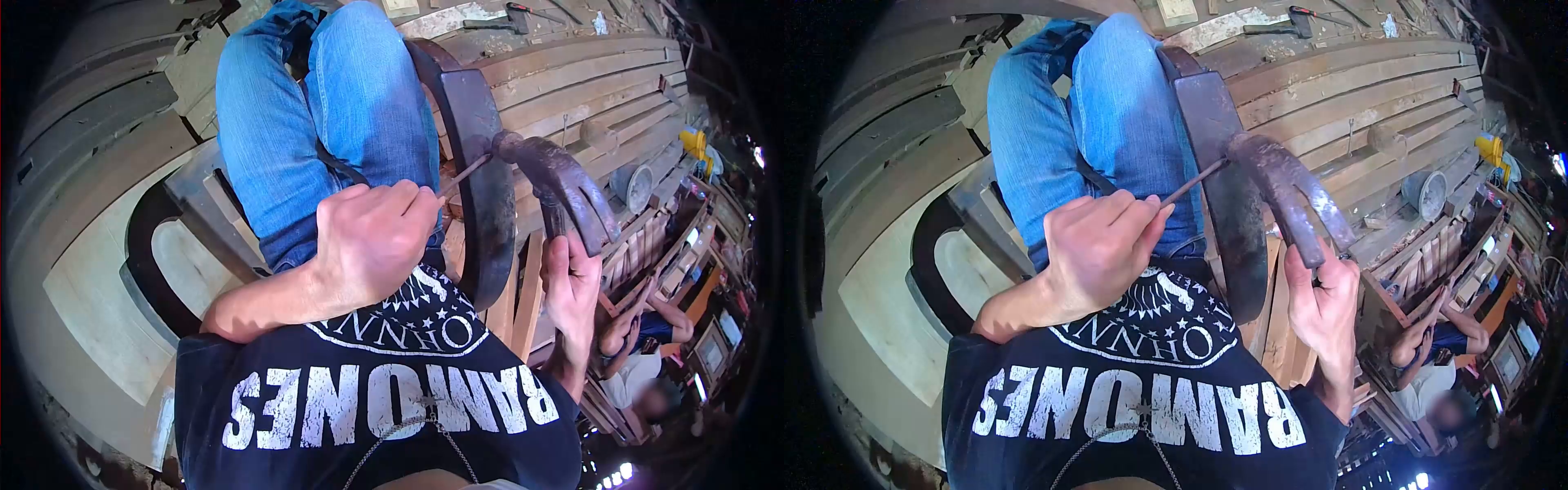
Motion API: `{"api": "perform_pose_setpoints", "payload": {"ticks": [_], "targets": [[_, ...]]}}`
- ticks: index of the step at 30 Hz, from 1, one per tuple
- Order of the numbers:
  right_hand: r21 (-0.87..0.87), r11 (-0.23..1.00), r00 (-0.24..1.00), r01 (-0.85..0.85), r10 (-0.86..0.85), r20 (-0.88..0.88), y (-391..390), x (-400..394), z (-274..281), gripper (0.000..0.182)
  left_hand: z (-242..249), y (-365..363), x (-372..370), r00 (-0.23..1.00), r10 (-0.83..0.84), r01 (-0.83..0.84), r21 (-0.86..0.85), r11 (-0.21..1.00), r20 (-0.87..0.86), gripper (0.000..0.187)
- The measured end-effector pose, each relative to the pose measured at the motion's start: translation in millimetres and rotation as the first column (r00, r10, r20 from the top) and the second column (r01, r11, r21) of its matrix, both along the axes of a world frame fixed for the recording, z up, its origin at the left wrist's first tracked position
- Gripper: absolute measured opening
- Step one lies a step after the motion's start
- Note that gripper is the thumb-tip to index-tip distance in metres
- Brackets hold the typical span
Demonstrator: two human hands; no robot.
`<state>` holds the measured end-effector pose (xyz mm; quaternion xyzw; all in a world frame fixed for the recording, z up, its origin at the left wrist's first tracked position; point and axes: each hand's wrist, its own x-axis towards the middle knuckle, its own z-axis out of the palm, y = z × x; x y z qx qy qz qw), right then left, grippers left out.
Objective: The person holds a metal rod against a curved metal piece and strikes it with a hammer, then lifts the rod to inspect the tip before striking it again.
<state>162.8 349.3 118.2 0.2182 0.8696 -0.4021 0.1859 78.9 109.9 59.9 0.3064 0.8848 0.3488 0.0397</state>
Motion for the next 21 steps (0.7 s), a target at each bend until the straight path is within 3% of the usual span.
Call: {"api": "perform_pose_setpoints", "payload": {"ticks": [5, 11, 13, 19, 21], "targets": [[0.037, 0.998, 0.998, -0.051, 0.050, 0.028, 4.3, 0.6, -1.1, 0.015, 0.2, 1.3, -1.5, 1.000, -0.001, 0.001, 0.002, 1.000, -0.003, 0.015], [0.029, 0.999, 1.000, 0.015, -0.015, -0.001, 1.3, 1.9, -0.3, 0.016, -1.5, -0.1, -1.0, 1.000, -0.024, 0.024, 0.002, 1.000, 0.002, 0.015], [0.041, 0.997, 0.998, -0.062, 0.062, 0.010, 5.5, 3.9, -3.0, 0.018, -0.7, 1.0, -1.0, 1.000, -0.002, 0.002, 0.004, 1.000, -0.012, 0.015], [0.006, 1.000, 1.000, 0.022, -0.022, -0.003, 1.1, 3.4, 0.2, 0.017, -2.4, -0.5, -0.2, 1.000, -0.016, 0.016, -0.009, 1.000, -0.001, 0.015], [0.032, 0.998, 0.999, -0.050, 0.050, -0.008, 4.1, 3.9, -1.1, 0.015, -2.7, 0.2, -1.6, 1.000, -0.014, 0.014, -0.001, 1.000, -0.008, 0.015]]}}
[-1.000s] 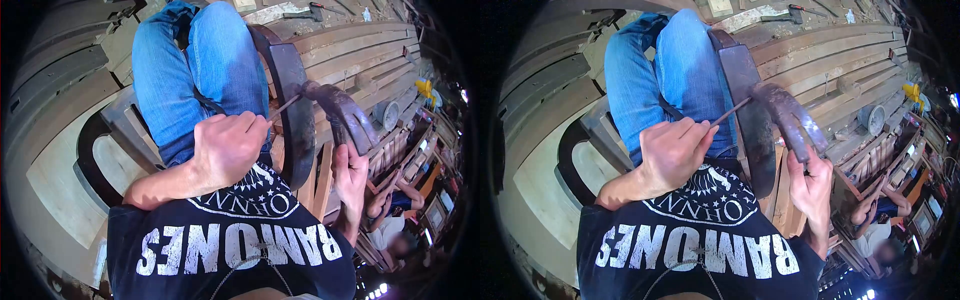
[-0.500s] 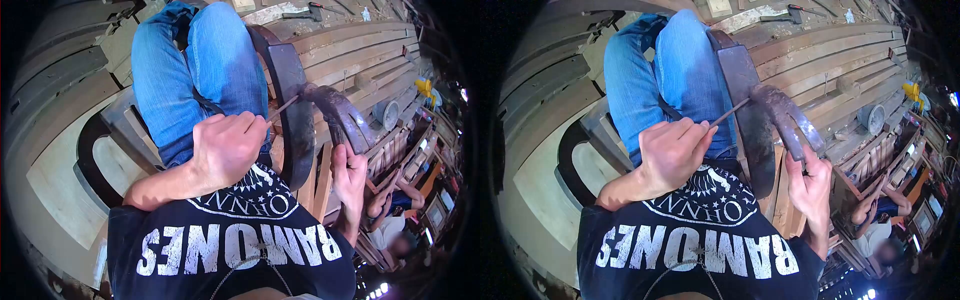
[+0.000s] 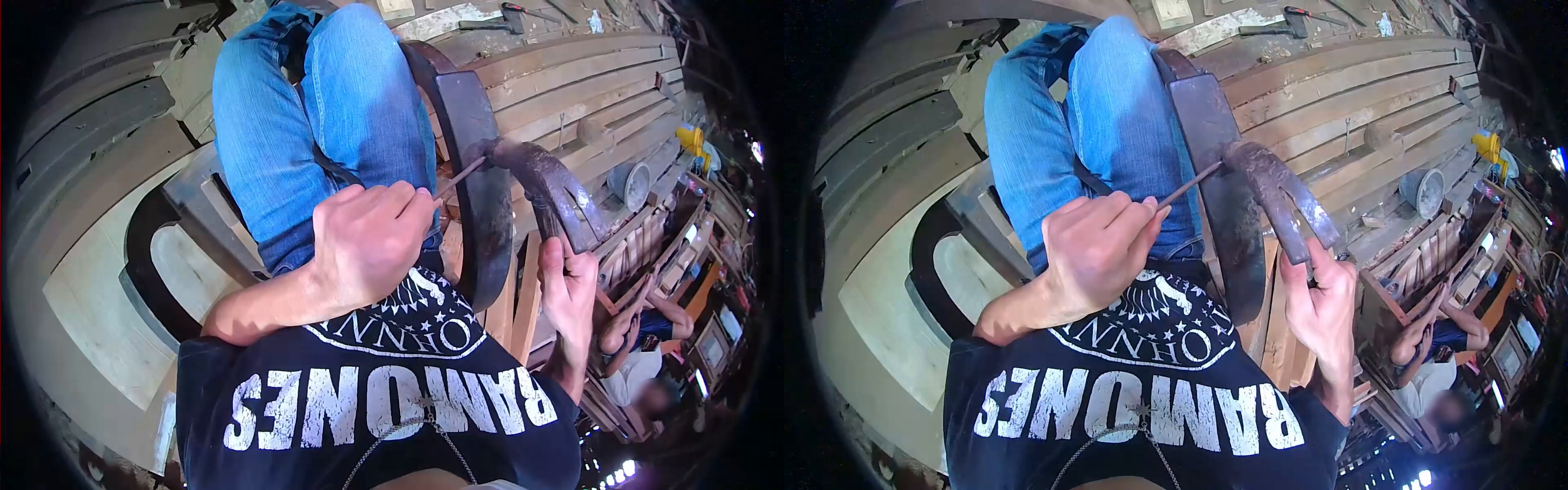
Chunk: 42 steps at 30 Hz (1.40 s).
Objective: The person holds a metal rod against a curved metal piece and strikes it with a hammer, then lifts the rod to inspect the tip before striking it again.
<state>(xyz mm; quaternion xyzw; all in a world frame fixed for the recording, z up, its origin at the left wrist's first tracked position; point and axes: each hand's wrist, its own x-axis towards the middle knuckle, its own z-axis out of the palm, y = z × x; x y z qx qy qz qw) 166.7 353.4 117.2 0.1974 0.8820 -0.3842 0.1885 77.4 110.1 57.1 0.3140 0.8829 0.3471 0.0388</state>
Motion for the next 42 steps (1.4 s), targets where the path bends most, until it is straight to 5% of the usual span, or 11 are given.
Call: {"api": "perform_pose_setpoints", "payload": {"ticks": [30, 32, 38, 42], "targets": [[-0.010, 0.999, 0.999, 0.052, -0.052, 0.010, -3, -1, 0, 0.022, -5, 0, 1, 0.999, 0.021, -0.019, 0.050, 0.999, -0.047, 0.017], [0.018, 1.000, 1.000, -0.002, 0.003, -0.020, -4, -2, -2, 0.043, -7, -1, -2, 0.999, 0.024, -0.022, 0.065, 0.998, -0.038, 0.016], [-0.279, 0.943, 0.973, 0.180, -0.212, -0.092, -9, -9, -11, 0.037, -3, -22, -14, 0.988, 0.128, -0.150, 0.396, 0.906, 0.081, 0.020], [-0.682, 0.653, 0.883, 0.330, -0.468, -0.021, -31, -35, -18, 0.032, 10, -41, -30, 0.982, 0.174, -0.105, 0.558, 0.823, -0.072, 0.023]]}}
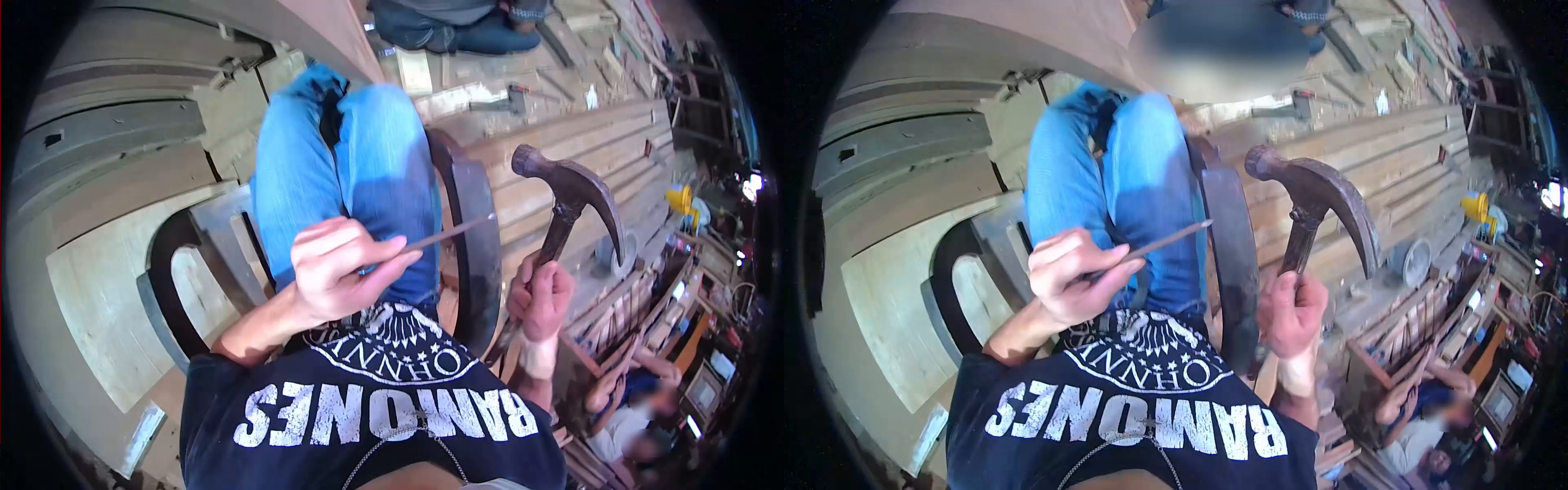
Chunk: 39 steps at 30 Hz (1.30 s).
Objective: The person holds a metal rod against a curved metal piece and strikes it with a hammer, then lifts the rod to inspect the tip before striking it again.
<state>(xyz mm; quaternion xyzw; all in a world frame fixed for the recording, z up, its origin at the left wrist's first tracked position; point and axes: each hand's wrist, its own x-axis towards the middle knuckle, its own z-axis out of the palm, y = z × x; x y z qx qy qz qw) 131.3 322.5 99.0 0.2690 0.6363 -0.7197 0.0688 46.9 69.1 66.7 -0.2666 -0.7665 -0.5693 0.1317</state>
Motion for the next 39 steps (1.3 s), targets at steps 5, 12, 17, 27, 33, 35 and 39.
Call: {"api": "perform_pose_setpoints", "payload": {"ticks": [5, 12, 17, 27, 33, 35, 39], "targets": [[-0.134, 0.987, 0.949, -0.093, 0.047, -0.311, -43, -49, 12, 0.026, 13, -20, -15, 0.992, 0.056, -0.043, 0.118, 0.992, -0.114, 0.026], [-0.029, 0.976, 0.817, -0.216, 0.164, -0.552, -89, -97, 52, 0.029, 30, -34, -25, 0.970, 0.184, -0.145, 0.228, 0.963, -0.160, 0.025], [0.030, 0.956, 0.754, -0.293, 0.250, -0.608, -123, -116, 70, 0.026, 47, -43, -27, 0.975, 0.212, -0.187, 0.290, 0.939, -0.060, 0.022], [0.011, 0.930, 0.631, -0.368, 0.258, -0.731, -168, -122, 81, 0.014, 58, -57, -8, 0.985, 0.124, -0.169, 0.501, 0.849, 0.123, 0.015], [-0.048, 0.937, 0.674, -0.347, 0.214, -0.707, -176, -120, 86, 0.013, 65, -66, -9, 0.987, 0.098, -0.146, 0.441, 0.886, 0.130, 0.010], [-0.079, 0.938, 0.704, -0.336, 0.195, -0.683, -177, -120, 87, 0.013, 72, -69, -11, 0.988, 0.086, -0.131, 0.389, 0.912, 0.131, 0.009], [-0.068, 0.944, 0.735, -0.322, 0.204, -0.647, -176, -121, 82, 0.015, 78, -78, -14, 0.986, 0.020, -0.061, 0.254, 0.965, 0.164, 0.010]]}}
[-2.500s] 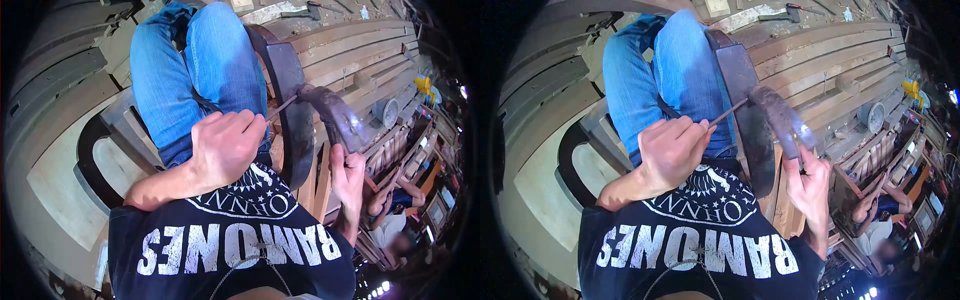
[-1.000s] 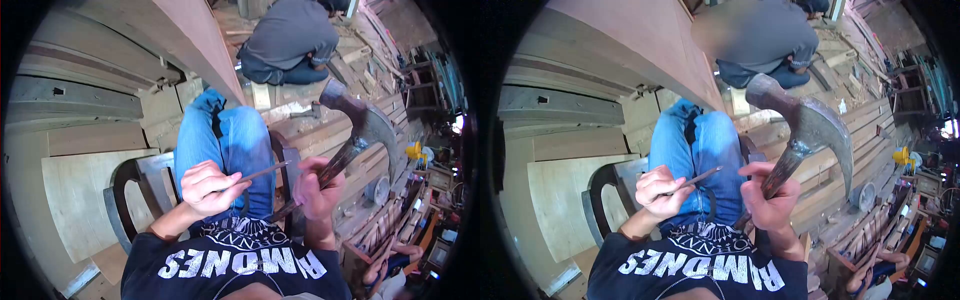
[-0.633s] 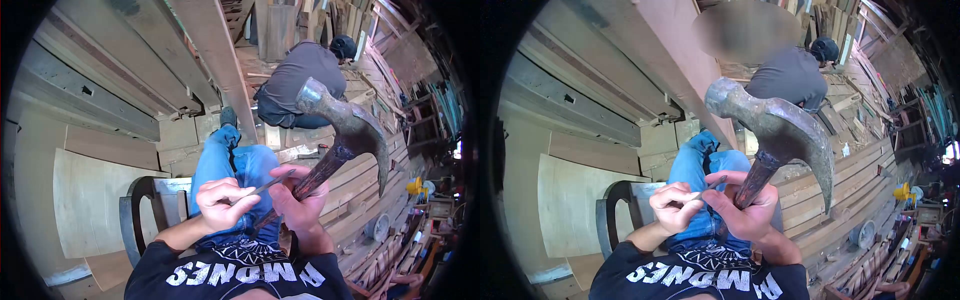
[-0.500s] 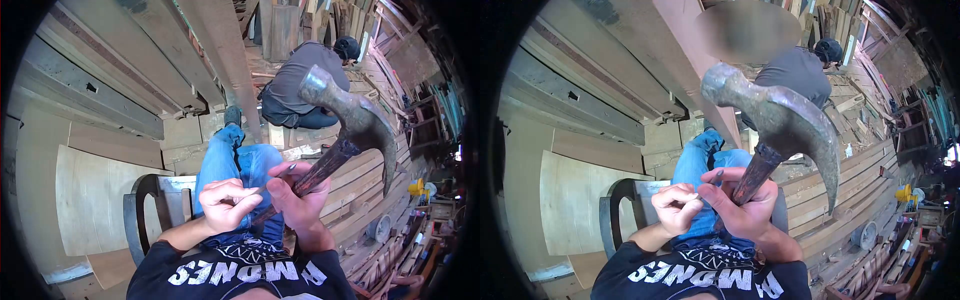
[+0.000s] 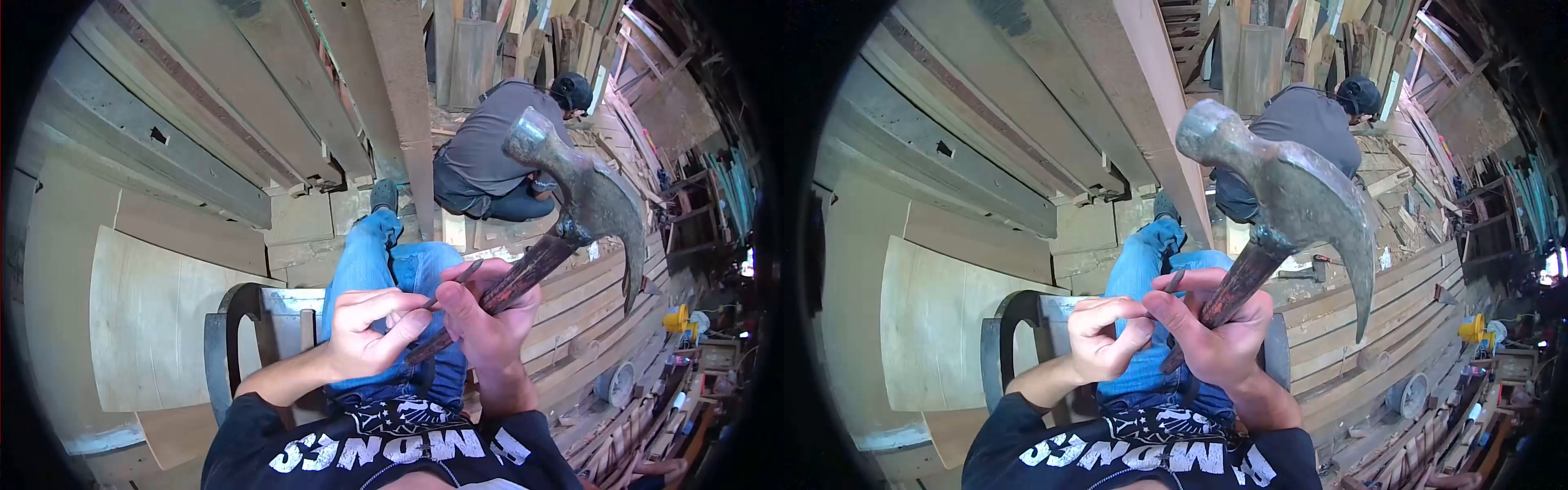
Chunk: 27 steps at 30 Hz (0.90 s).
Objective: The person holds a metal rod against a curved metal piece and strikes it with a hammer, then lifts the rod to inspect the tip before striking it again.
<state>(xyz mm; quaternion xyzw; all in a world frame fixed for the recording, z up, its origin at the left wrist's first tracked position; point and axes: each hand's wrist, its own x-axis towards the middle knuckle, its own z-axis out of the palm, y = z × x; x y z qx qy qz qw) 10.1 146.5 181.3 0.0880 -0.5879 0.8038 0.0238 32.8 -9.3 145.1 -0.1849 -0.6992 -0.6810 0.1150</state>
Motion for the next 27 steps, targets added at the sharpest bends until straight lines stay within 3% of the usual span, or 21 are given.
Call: {"api": "perform_pose_setpoints", "payload": {"ticks": [4, 6, 13, 15, 18, 21, 24, 27], "targets": [[0.035, 0.999, 0.999, 0.028, -0.027, -0.030, 1, 1, -2, 0.019, 10, -3, 0, 0.999, -0.010, 0.010, 0.010, 1.000, 0.039, 0.010], [-0.037, 0.996, 0.995, 0.087, -0.088, -0.041, -2, 2, -3, 0.020, 11, -7, 0, 0.993, -0.062, 0.065, -0.032, 0.997, 0.104, 0.011], [-0.060, 0.995, 0.996, 0.083, -0.084, -0.006, 7, -1, -5, 0.016, 18, -3, -5, 0.987, -0.147, 0.147, 0.001, 0.989, 0.066, 0.018], [-0.007, 0.999, 0.988, 0.037, -0.038, -0.146, 8, -4, -4, 0.012, 21, -3, -5, 0.975, -0.194, 0.193, 0.023, 0.981, 0.110, 0.018], [-0.109, 0.990, 0.996, 0.089, -0.091, -0.015, 5, 1, 9, 0.011, 28, -8, -5, 0.959, -0.244, 0.245, 0.004, 0.969, 0.142, 0.019], [-0.104, 0.992, 0.996, 0.072, -0.076, -0.036, 7, 2, 7, 0.011, 27, -11, -4, 0.954, -0.257, 0.260, 0.005, 0.966, 0.151, 0.020], [-0.123, 0.989, 0.996, 0.076, -0.082, -0.040, 4, 4, 10, 0.011, 20, -10, -5, 0.986, -0.164, 0.168, -0.143, 0.975, 0.038, 0.023], [-0.098, 0.994, 0.999, 0.047, -0.049, -0.018, 7, 5, 6, 0.011, 30, -12, -11, 0.995, -0.104, 0.102, -0.166, 0.981, -0.008, 0.028]]}}
